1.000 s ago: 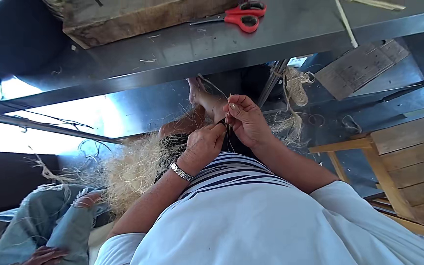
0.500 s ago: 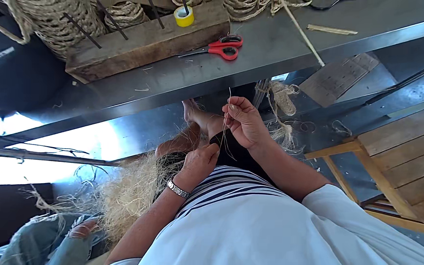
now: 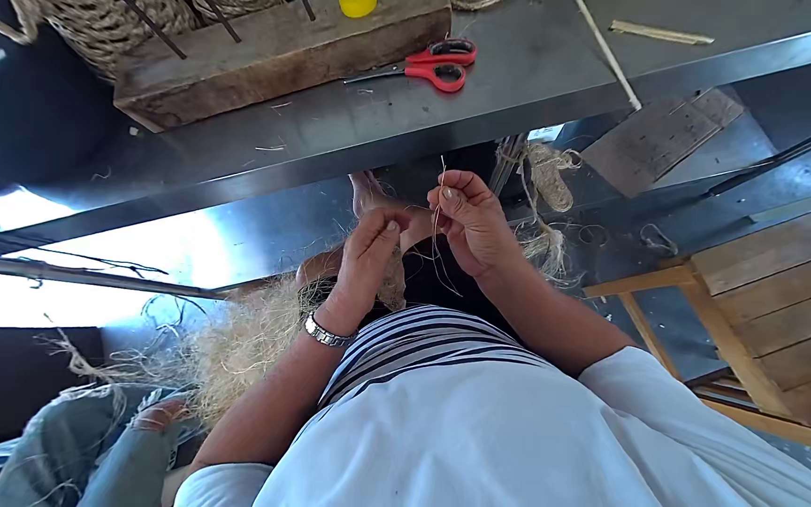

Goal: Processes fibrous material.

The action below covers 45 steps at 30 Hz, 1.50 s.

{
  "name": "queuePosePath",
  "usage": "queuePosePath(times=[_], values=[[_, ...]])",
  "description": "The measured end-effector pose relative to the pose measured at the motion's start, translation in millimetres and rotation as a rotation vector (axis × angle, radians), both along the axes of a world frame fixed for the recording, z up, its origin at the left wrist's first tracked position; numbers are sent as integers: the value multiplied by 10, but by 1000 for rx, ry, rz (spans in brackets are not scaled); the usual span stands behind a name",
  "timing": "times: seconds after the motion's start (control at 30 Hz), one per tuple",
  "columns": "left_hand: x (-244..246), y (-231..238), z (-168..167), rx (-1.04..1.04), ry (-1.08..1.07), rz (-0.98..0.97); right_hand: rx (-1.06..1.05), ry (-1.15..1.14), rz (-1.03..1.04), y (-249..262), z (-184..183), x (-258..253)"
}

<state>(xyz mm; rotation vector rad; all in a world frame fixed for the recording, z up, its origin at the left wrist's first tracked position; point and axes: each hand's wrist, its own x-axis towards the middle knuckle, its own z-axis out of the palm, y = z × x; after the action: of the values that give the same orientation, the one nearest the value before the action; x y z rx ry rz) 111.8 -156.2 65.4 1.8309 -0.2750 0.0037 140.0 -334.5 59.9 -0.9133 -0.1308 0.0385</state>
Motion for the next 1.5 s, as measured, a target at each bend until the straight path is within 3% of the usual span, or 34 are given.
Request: queuePosePath(times=[0.1,0.33,0.5,0.6,0.7,0.77,0.87,0.97,1.2,1.33,1.4,1.5], values=[[-58,-234,131,-214,175,-72,-25,-9,-9,57,-5,-13],[-51,-360,34,-721,514,-199,12,-42,47,50,-103,-35],[-74,-295,-25,-744,573,-236,58,-1,93,-29,-82,-28],[-100,-251,-65,-715,579,-222,6,-50,-62,-333,10,173],[-109,-211,-121,-743,572,-200,-24,-35,-383,-745,61,386],[-104,-195,-135,-763,560,-190,-197,-32,-472,-935,24,371],[-99,-208,-143,-782,553,-199,-542,-74,-177,-884,-41,103],[-109,-247,-135,-769,558,-216,-594,-146,145,-560,-127,-79],[-119,-217,-120,-593,517,-275,-224,-350,167,-118,-200,-7],[-180,-19,-107,-119,96,-302,98,-292,312,-265,-11,-111],[-268,180,-123,103,-110,-281,75,-350,329,-509,115,-136],[-501,487,-195,432,-278,-202,-309,-502,137,-1093,284,-124]])
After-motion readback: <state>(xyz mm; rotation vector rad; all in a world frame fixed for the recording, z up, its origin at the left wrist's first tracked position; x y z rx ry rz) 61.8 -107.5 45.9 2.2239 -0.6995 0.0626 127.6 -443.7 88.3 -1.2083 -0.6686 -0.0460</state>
